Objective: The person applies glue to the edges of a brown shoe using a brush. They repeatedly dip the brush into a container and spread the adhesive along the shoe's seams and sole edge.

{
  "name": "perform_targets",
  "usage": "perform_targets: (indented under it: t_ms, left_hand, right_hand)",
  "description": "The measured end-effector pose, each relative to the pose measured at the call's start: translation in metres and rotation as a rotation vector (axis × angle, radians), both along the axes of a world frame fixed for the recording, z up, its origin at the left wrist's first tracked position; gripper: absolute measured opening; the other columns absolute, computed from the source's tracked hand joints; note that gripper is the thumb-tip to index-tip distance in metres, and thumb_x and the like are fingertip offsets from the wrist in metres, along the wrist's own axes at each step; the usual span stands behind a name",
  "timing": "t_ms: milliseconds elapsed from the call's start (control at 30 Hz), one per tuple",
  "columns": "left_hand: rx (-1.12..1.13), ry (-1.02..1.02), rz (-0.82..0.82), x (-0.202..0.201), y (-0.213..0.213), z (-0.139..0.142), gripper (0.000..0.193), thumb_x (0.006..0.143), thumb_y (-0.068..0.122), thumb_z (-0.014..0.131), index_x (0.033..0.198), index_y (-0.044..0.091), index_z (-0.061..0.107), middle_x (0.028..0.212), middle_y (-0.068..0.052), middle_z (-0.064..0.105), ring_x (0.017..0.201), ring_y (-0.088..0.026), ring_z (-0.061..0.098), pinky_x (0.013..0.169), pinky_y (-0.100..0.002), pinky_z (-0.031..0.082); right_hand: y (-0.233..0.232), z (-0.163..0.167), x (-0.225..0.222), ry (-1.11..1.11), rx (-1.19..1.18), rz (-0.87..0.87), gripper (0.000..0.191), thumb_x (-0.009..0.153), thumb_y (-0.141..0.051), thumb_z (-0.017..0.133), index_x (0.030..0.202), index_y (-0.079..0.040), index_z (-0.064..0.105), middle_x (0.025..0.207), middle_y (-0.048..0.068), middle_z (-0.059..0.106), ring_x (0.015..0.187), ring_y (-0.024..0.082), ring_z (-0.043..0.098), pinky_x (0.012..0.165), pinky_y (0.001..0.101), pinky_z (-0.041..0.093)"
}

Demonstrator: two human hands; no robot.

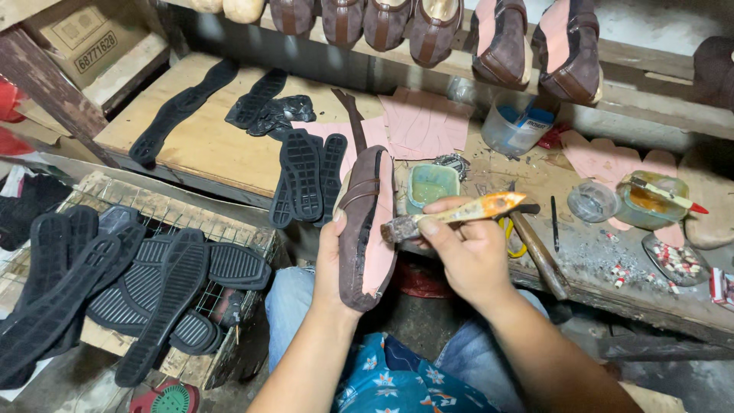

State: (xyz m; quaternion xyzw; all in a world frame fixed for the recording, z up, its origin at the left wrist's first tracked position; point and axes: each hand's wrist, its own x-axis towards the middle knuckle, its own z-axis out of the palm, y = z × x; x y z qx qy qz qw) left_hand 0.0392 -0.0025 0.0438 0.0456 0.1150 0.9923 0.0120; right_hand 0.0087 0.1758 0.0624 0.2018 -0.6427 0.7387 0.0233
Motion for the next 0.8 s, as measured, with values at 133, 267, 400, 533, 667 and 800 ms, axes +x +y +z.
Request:
perform_targets:
  t_ms: [133,267,400,533,667,800]
  left_hand:
    - [-0.002,0.035,0.053,0.000,0.005,0.010,0.063,0.096,0.033,0.058,0.149,0.001,0.046,0.145,-0.011,0.058,0.131,-0.023,0.055,0.116,-0.038,0.039]
    - [0.020,-0.006,0.021,-0.003,0.004,0.011,0.061,0.099,0.035,0.057,0.148,0.001,0.046,0.141,-0.014,0.057,0.127,-0.026,0.055,0.112,-0.041,0.040]
    - [0.036,0.021,0.038,-0.003,0.003,0.005,0.062,0.093,0.032,0.055,0.146,0.001,0.047,0.142,-0.010,0.061,0.128,-0.022,0.059,0.113,-0.036,0.044]
    - [0.028,-0.043,0.000,-0.003,0.001,0.003,0.062,0.099,0.036,0.056,0.147,-0.002,0.048,0.137,-0.015,0.061,0.122,-0.025,0.059,0.110,-0.038,0.044]
    - [0.030,0.004,-0.032,-0.002,-0.002,0.004,0.062,0.096,0.037,0.057,0.144,-0.001,0.048,0.136,-0.015,0.061,0.122,-0.027,0.059,0.109,-0.041,0.044]
    - [-0.024,0.026,0.019,-0.001,0.000,0.007,0.062,0.095,0.036,0.056,0.145,-0.001,0.049,0.137,-0.014,0.062,0.125,-0.025,0.060,0.112,-0.039,0.044]
  right_hand:
    - [-0.014,0.004,0.011,0.149,0.103,-0.021,0.025,0.099,-0.010,0.067,0.120,0.002,0.060,0.104,0.007,0.073,0.094,0.012,0.069,0.086,0.0270,0.057]
    - [-0.012,0.011,0.018,0.391,0.365,-0.098,0.021,0.097,-0.011,0.071,0.113,0.001,0.065,0.101,0.006,0.073,0.092,0.011,0.069,0.085,0.0263,0.056]
    - [-0.010,0.017,0.015,0.400,0.360,-0.118,0.016,0.099,-0.009,0.068,0.112,0.002,0.067,0.105,0.007,0.072,0.095,0.010,0.068,0.086,0.0264,0.056]
    - [-0.016,0.015,0.009,0.157,0.273,-0.081,0.020,0.098,-0.011,0.067,0.115,0.000,0.064,0.097,0.004,0.074,0.088,0.009,0.069,0.081,0.0252,0.057]
    - [-0.012,0.012,0.017,0.165,0.211,0.067,0.020,0.100,-0.009,0.067,0.117,0.002,0.063,0.104,0.006,0.070,0.094,0.011,0.066,0.086,0.0257,0.055]
    - [-0.012,0.013,0.016,0.164,0.205,-0.004,0.020,0.100,-0.009,0.066,0.117,0.002,0.065,0.107,0.006,0.072,0.095,0.011,0.068,0.087,0.0267,0.056]
